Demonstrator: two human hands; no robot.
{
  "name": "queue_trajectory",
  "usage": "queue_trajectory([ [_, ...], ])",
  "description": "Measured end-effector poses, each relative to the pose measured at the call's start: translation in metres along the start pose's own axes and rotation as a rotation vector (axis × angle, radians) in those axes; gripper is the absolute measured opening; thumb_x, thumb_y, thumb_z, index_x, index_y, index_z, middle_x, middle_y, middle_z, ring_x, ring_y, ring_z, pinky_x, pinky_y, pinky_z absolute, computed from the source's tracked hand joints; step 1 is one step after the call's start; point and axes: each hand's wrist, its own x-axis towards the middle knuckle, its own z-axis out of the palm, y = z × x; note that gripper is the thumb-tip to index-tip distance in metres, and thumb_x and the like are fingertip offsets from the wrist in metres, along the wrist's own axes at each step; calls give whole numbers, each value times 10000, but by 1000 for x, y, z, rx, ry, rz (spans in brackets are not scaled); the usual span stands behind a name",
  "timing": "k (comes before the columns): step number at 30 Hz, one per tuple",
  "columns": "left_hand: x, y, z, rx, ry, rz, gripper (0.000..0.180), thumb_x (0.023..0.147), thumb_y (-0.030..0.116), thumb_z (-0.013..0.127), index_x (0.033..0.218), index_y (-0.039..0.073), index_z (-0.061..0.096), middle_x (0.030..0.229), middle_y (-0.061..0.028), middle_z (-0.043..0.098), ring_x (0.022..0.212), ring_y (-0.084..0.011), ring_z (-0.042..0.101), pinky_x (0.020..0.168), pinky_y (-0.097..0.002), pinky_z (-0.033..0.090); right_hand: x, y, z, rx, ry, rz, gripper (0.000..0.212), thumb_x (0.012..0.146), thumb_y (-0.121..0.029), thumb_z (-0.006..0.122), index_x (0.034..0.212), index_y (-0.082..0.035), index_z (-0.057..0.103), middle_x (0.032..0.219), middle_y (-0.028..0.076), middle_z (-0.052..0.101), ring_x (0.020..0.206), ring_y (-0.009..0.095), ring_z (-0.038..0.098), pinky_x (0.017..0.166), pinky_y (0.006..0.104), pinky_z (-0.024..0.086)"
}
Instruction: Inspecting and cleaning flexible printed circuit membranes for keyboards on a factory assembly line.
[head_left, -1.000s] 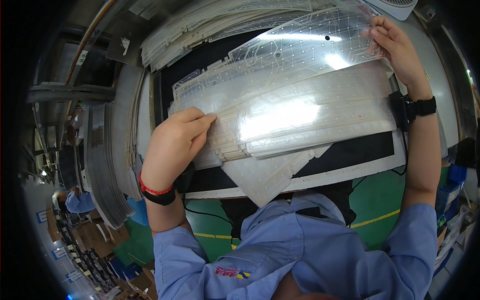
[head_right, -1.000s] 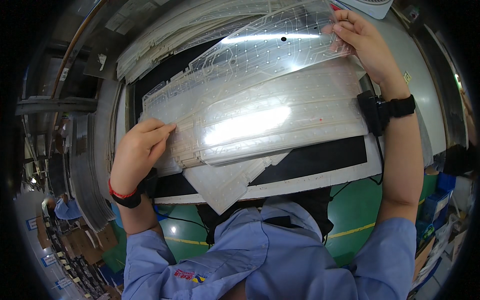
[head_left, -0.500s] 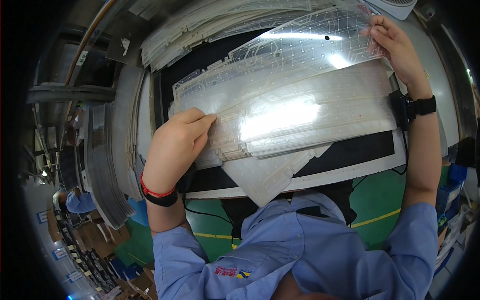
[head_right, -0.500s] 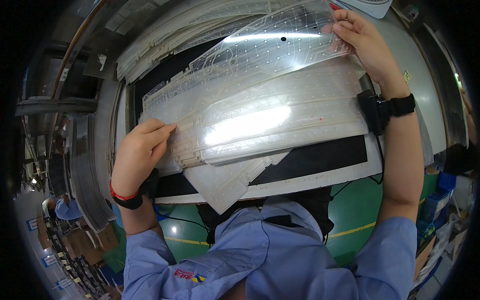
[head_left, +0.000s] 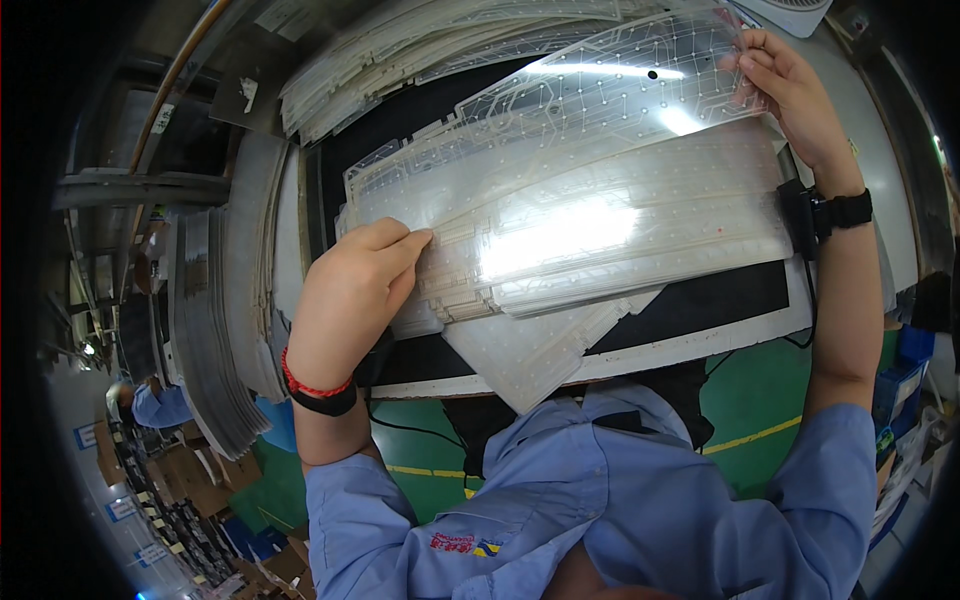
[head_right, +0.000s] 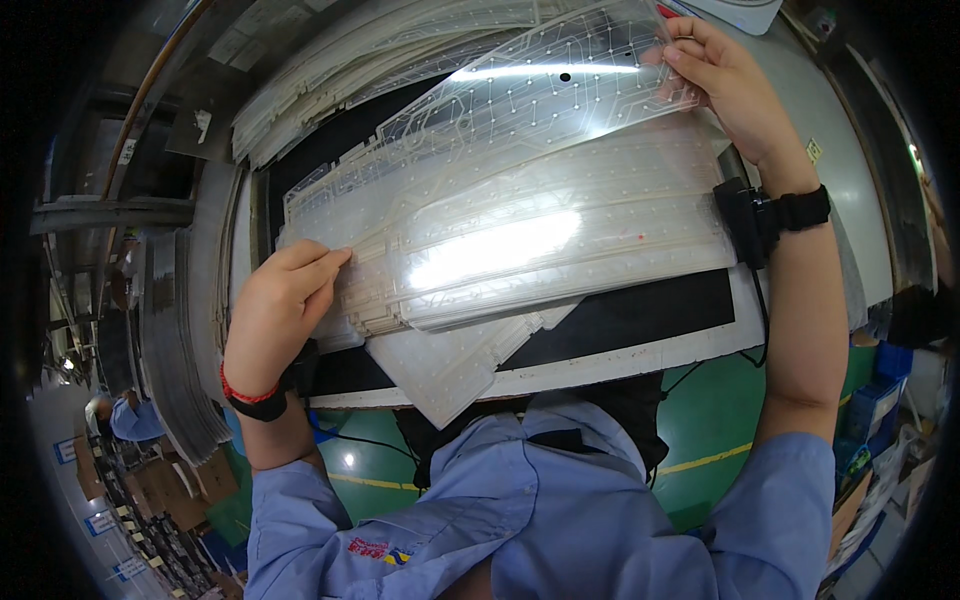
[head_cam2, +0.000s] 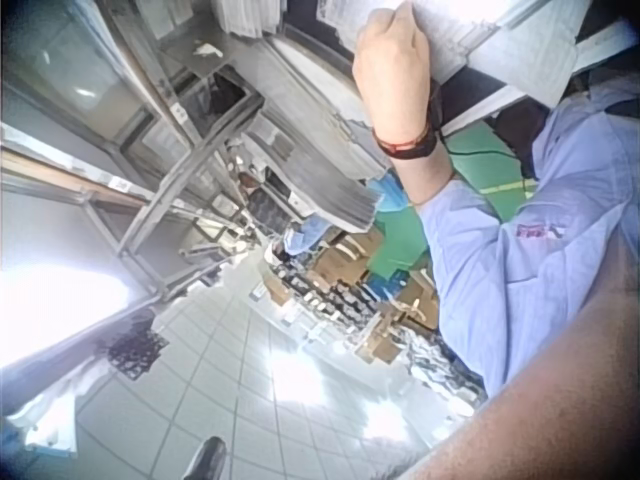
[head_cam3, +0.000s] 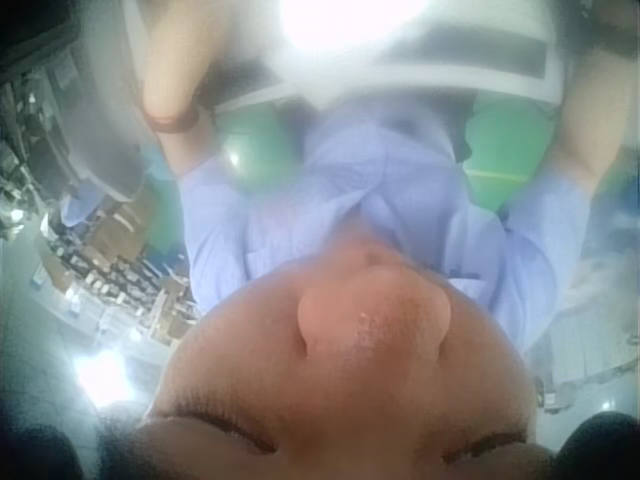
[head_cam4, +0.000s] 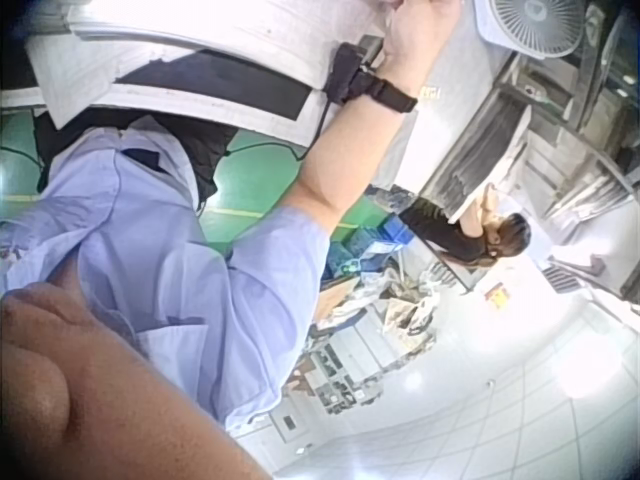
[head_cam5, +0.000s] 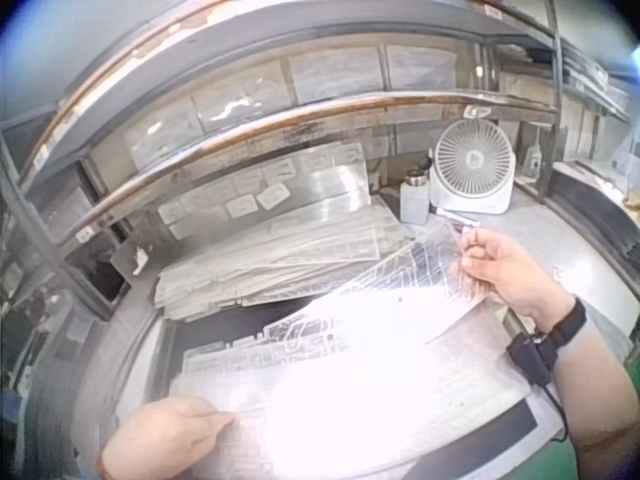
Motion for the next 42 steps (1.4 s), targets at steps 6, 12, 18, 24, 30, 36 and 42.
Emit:
queue_trajectory([
  [6, 1, -1, 1, 24, 10, 17, 238, 773, 17, 620, 1003, 33, 679, 886, -99, 619, 816, -291, 612, 710, -365, 510, 1, 4, -4, 23, -10, -19, 215, 980, -169, 521, 1183, -103, 543, 1025, 9, 687, 754, 33, 605, 645, 157, 451],
  [12, 0, 0, 0, 5, 10, 2, 240, 772, 13, 619, 1004, 29, 678, 886, -103, 619, 821, -293, 611, 716, -366, 508, 1, 3, -3, 20, -6, -29, 218, 980, -172, 521, 1184, -96, 543, 1026, 12, 687, 756, 32, 600, 648, 156, 455],
  [18, 1, 0, -1, -17, 8, 8, 250, 777, -37, 608, 1015, 2, 675, 884, -132, 619, 792, -301, 614, 696, -346, 498, 0, 0, -1, 22, -7, -31, 212, 984, -167, 514, 1178, -89, 547, 1021, 4, 688, 761, 31, 600, 664, 163, 466],
  [24, 1, 0, -1, -18, 6, 5, 251, 777, -39, 608, 1016, 1, 675, 889, -131, 621, 793, -301, 615, 697, -346, 499, -1, -1, -1, 20, -4, -20, 212, 985, -164, 510, 1180, -89, 548, 1022, 4, 688, 764, 32, 601, 675, 162, 470],
  [30, 1, 0, -1, -12, 8, 2, 259, 773, -40, 608, 1019, 2, 675, 887, -131, 621, 793, -301, 614, 696, -347, 498, 0, 0, -2, 7, -8, -15, 215, 992, -189, 506, 1185, -99, 530, 1025, 5, 674, 747, 34, 584, 679, 170, 464],
  [36, 1, 0, -1, -15, 4, 10, 254, 773, -38, 606, 1014, 2, 676, 885, -132, 620, 800, -305, 614, 701, -350, 497, -1, 1, -1, 13, 0, -17, 218, 993, -201, 508, 1190, -108, 520, 1025, 3, 667, 741, 34, 577, 680, 168, 458],
  [42, 1, 0, 0, -17, 9, 1, 240, 782, -28, 608, 1009, 4, 679, 883, -132, 620, 796, -305, 614, 697, -349, 496, -1, 0, -3, -9, 9, 27, 228, 995, -207, 505, 1198, -104, 518, 1027, -1, 670, 742, 31, 579, 667, 160, 452],
])
